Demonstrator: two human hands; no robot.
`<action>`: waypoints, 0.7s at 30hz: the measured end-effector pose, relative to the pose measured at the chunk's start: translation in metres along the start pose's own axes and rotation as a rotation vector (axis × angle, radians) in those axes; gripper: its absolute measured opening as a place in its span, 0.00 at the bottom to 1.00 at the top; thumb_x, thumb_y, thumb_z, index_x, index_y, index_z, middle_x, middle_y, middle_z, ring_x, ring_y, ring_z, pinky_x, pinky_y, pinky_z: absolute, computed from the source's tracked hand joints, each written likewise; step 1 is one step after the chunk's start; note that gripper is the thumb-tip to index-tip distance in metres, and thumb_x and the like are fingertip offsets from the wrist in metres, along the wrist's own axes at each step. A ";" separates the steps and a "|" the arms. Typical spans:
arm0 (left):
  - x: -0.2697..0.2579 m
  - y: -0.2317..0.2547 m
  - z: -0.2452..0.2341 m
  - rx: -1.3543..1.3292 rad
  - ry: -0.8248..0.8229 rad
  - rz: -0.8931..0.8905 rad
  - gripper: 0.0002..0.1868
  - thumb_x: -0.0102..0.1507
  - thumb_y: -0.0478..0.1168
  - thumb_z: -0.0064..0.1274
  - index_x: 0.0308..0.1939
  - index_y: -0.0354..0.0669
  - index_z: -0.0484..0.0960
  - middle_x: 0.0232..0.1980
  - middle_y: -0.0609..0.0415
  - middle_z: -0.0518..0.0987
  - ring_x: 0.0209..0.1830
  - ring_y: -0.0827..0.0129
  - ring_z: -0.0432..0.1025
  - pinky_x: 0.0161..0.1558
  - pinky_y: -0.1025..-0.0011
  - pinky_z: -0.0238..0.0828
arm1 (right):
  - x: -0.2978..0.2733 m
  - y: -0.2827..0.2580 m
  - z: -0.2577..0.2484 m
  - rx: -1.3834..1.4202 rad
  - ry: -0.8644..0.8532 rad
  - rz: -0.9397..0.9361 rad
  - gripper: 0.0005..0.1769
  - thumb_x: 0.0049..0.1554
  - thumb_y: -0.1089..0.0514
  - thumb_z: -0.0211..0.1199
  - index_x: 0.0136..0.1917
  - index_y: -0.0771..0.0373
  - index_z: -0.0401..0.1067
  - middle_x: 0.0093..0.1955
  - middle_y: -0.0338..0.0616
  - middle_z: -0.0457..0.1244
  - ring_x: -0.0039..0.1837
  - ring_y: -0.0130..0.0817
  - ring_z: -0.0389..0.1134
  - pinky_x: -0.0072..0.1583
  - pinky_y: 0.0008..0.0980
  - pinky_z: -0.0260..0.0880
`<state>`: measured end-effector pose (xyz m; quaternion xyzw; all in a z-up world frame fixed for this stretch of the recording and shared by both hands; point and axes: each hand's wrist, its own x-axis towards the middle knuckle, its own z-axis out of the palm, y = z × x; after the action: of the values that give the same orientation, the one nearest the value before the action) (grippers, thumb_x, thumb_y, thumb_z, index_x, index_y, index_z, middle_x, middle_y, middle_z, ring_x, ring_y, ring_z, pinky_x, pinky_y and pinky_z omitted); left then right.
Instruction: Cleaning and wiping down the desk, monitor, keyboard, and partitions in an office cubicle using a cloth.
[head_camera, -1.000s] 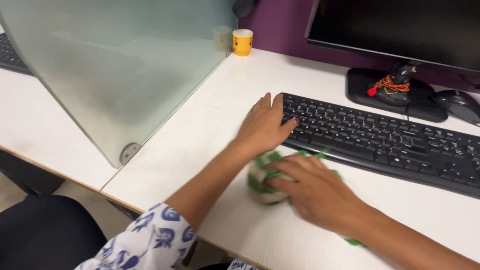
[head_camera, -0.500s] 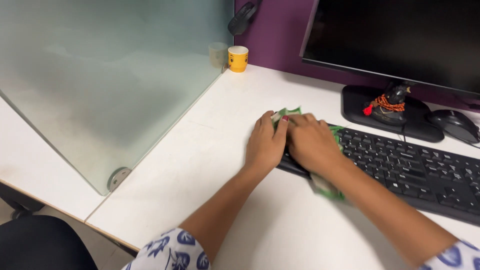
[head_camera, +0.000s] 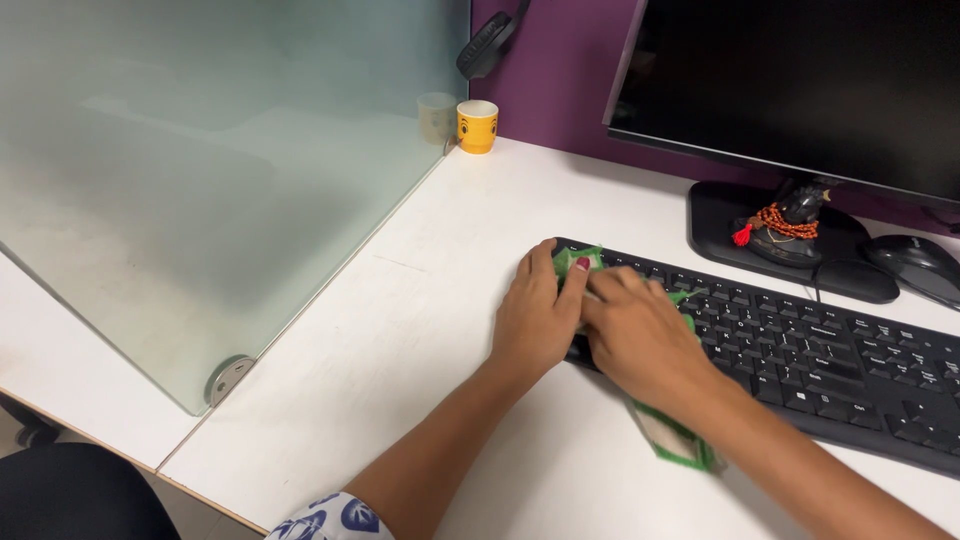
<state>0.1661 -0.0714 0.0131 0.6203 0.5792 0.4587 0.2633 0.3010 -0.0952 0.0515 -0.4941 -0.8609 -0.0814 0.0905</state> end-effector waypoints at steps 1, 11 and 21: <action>-0.001 0.000 -0.001 0.001 0.002 -0.002 0.35 0.68 0.57 0.38 0.71 0.37 0.62 0.70 0.39 0.69 0.67 0.46 0.67 0.62 0.54 0.66 | 0.007 0.007 0.004 0.001 -0.001 -0.003 0.17 0.51 0.65 0.59 0.54 0.61 0.78 0.63 0.44 0.64 0.67 0.42 0.61 0.64 0.44 0.63; 0.010 -0.016 0.014 0.343 0.011 0.329 0.35 0.65 0.44 0.48 0.71 0.29 0.60 0.69 0.30 0.67 0.66 0.41 0.66 0.62 0.52 0.65 | 0.072 0.050 0.021 0.025 0.106 0.096 0.23 0.54 0.59 0.56 0.63 0.55 0.75 0.66 0.44 0.65 0.64 0.48 0.64 0.62 0.50 0.65; 0.027 0.018 0.029 0.751 -0.332 0.273 0.44 0.68 0.64 0.39 0.73 0.29 0.56 0.74 0.22 0.53 0.77 0.31 0.46 0.70 0.34 0.39 | 0.003 0.125 -0.003 -0.145 -0.171 0.440 0.19 0.60 0.54 0.55 0.63 0.52 0.76 0.63 0.46 0.66 0.65 0.47 0.67 0.64 0.50 0.69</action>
<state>0.1978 -0.0428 0.0226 0.8094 0.5683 0.1410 0.0457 0.4079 -0.0308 0.0615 -0.6801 -0.7288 -0.0793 -0.0027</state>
